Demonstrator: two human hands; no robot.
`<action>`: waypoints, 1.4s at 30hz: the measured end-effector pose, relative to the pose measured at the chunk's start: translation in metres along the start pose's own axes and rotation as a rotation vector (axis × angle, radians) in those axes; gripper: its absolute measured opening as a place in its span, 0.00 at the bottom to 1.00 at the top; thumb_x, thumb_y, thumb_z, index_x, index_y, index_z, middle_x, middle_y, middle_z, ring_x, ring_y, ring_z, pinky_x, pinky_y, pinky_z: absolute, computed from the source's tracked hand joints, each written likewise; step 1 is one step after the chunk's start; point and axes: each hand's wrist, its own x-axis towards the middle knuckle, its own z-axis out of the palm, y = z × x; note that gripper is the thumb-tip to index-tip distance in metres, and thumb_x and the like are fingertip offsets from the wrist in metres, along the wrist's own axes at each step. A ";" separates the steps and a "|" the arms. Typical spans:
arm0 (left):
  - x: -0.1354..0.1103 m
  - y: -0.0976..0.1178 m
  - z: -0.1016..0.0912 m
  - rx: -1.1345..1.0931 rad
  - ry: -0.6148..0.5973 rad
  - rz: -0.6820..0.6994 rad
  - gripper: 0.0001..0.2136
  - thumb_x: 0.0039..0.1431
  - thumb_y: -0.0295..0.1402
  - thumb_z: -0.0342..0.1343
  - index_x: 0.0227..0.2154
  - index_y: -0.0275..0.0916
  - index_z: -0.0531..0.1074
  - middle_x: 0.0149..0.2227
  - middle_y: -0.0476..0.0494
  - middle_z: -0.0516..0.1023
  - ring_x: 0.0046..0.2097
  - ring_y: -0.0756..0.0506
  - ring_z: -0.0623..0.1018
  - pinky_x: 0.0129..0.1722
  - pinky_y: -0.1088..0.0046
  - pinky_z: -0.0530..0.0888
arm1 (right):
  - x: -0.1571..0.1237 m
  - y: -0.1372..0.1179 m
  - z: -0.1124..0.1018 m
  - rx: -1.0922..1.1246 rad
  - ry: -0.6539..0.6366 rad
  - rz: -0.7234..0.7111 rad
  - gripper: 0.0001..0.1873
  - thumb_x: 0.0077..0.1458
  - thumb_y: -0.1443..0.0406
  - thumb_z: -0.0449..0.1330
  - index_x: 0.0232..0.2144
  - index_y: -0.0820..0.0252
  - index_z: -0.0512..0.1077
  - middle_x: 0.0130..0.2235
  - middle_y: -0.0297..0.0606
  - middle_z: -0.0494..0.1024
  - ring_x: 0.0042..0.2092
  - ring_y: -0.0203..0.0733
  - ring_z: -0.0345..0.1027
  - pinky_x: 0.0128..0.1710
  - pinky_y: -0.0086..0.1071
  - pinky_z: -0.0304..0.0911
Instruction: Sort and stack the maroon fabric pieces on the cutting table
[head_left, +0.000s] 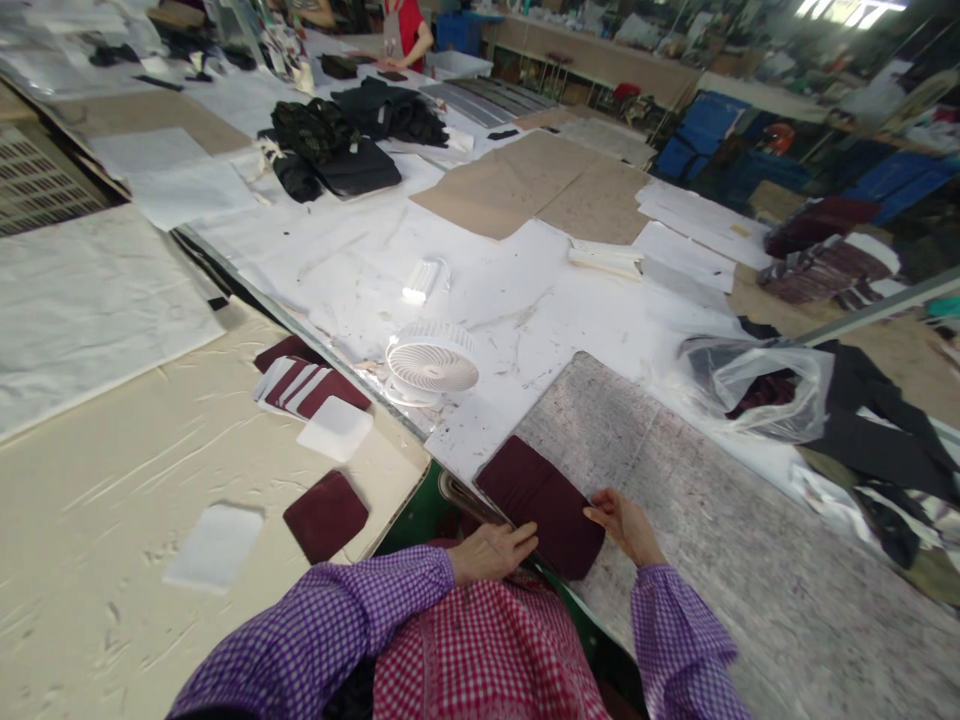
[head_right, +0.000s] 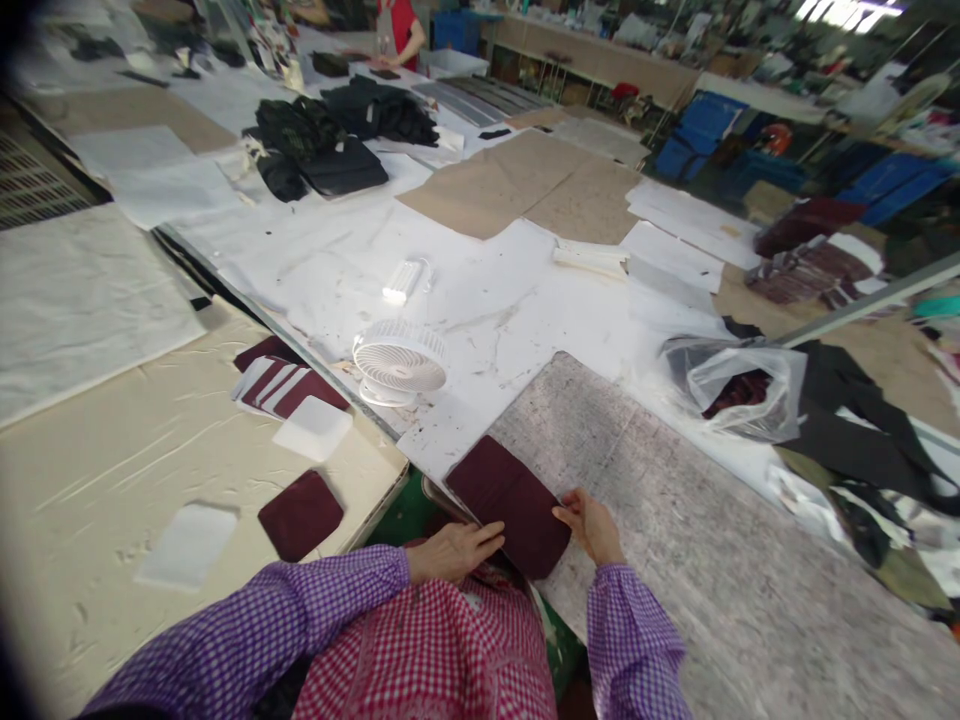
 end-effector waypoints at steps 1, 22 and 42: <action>0.000 0.000 -0.001 -0.003 0.003 0.007 0.21 0.61 0.28 0.42 0.57 0.33 0.55 0.60 0.35 0.62 0.40 0.44 0.76 0.35 0.68 0.75 | 0.001 0.000 0.000 -0.005 -0.002 0.002 0.12 0.47 0.57 0.58 0.33 0.58 0.68 0.28 0.35 0.76 0.31 0.40 0.71 0.29 0.30 0.57; -0.001 -0.006 0.002 -0.026 -0.012 -0.055 0.20 0.60 0.26 0.41 0.55 0.33 0.57 0.60 0.31 0.61 0.40 0.42 0.75 0.35 0.63 0.76 | -0.026 -0.028 0.000 -0.288 0.237 -0.036 0.13 0.55 0.58 0.53 0.41 0.56 0.65 0.41 0.42 0.73 0.37 0.45 0.70 0.29 0.32 0.57; -0.203 -0.075 0.042 -0.200 0.356 -1.265 0.13 0.59 0.23 0.43 0.43 0.37 0.71 0.42 0.43 0.75 0.45 0.47 0.75 0.45 0.70 0.73 | 0.016 -0.137 0.107 -0.417 0.434 -0.635 0.36 0.62 0.55 0.36 0.64 0.76 0.42 0.66 0.56 0.42 0.67 0.54 0.30 0.63 0.54 0.32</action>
